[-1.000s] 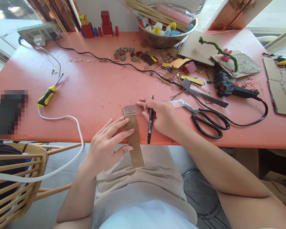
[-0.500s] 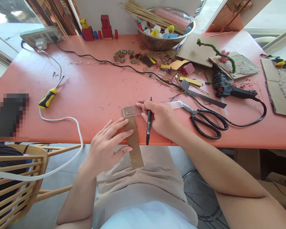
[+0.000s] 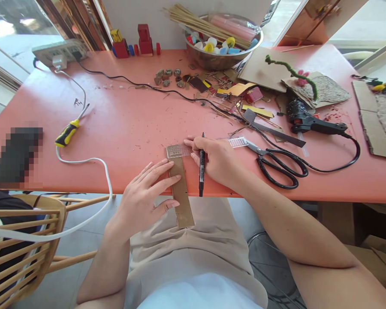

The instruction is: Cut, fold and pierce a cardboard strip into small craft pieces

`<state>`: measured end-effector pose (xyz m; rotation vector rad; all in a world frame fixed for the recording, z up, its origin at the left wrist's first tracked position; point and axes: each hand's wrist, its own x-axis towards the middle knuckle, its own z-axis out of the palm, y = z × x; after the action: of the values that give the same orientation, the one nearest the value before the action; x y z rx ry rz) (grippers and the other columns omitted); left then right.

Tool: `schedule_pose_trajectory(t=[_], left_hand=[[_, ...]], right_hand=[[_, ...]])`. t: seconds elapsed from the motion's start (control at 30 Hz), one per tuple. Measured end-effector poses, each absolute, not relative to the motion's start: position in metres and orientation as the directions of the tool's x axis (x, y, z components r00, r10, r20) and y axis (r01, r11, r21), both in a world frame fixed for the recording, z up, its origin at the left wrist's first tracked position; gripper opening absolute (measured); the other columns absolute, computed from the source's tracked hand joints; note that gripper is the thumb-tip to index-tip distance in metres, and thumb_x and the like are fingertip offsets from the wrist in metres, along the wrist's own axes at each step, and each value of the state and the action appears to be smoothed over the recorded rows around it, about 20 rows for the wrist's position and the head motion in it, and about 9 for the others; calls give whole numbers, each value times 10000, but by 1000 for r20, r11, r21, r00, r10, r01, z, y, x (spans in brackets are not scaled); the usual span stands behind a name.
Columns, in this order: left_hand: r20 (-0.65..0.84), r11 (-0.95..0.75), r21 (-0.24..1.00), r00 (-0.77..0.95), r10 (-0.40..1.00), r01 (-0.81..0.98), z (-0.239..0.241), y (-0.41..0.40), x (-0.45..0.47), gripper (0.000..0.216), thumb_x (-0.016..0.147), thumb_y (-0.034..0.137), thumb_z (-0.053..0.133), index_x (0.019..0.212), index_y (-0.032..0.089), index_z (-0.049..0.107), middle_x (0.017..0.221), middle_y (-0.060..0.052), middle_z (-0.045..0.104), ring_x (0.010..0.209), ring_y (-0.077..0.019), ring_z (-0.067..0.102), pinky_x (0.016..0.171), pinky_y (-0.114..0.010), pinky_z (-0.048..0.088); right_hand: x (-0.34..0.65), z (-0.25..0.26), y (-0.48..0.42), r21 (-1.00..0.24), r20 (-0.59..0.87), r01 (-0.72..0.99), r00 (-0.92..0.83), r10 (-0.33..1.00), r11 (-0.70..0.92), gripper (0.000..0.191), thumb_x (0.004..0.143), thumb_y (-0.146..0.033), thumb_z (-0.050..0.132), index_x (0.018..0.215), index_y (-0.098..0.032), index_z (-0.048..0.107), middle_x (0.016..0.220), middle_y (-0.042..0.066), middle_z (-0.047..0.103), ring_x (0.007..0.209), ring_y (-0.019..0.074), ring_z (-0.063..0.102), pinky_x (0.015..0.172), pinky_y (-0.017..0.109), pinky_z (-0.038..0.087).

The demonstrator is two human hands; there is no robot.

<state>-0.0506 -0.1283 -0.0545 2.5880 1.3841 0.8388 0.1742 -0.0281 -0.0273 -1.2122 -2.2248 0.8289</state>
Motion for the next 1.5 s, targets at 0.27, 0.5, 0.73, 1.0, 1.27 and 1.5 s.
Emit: schedule_pose_trajectory(t=[0.27, 0.5, 0.73, 1.0, 1.27, 1.5], left_hand=[[456, -596, 317, 433, 777, 738, -58, -129, -37, 552, 1060, 471, 524, 1553, 230, 473, 1518, -147, 641, 1479, -296, 556, 1283, -544, 402], [403, -535, 291, 406, 820, 793, -64, -125, -31, 788, 1045, 584, 462, 1684, 188, 227, 1603, -200, 544, 1522, -337, 498, 1288, -556, 385], [458, -405, 439, 188, 869, 802, -58, -132, -44, 494, 1105, 407, 412, 1584, 293, 452, 1475, -99, 670, 1391, -257, 628, 1208, -484, 502], [460, -408, 412, 201, 865, 815, -67, -134, -43, 397, 1085, 309, 460, 1459, 274, 590, 1449, -93, 689, 1384, -259, 633, 1239, -520, 468], [484, -437, 322, 251, 839, 840, -68, -130, -40, 343, 1066, 300, 512, 1377, 235, 641, 1425, -111, 704, 1369, -271, 647, 1219, -519, 489], [529, -453, 302, 248, 811, 839, -70, -128, -39, 319, 1055, 288, 540, 1350, 213, 637, 1380, -123, 729, 1329, -271, 678, 1185, -509, 527]], right_hand=[[176, -27, -28, -708, 150, 545, -506, 849, 449, 234, 867, -45, 503, 765, -233, 598, 904, 51, 802, 1034, 260, 769, 870, 330, 555], [177, -25, -27, -691, 145, 558, -516, 844, 460, 234, 880, -55, 505, 806, -226, 646, 911, 57, 809, 980, 252, 775, 837, 322, 553], [176, -22, -28, -709, 144, 543, -514, 846, 451, 219, 889, -85, 496, 759, -230, 597, 867, 64, 789, 1000, 258, 772, 873, 353, 561], [176, -24, -27, -735, 151, 513, -512, 845, 443, 227, 875, -89, 509, 706, -238, 538, 838, 59, 769, 1051, 263, 768, 865, 340, 544], [178, -32, -24, -641, 202, 581, -503, 840, 502, 166, 864, -112, 497, 787, -238, 573, 800, 43, 729, 827, 225, 705, 769, 310, 495], [184, -32, -18, -543, 322, 660, -408, 854, 520, 103, 878, -169, 518, 830, -257, 495, 781, 40, 679, 729, 217, 626, 687, 305, 435]])
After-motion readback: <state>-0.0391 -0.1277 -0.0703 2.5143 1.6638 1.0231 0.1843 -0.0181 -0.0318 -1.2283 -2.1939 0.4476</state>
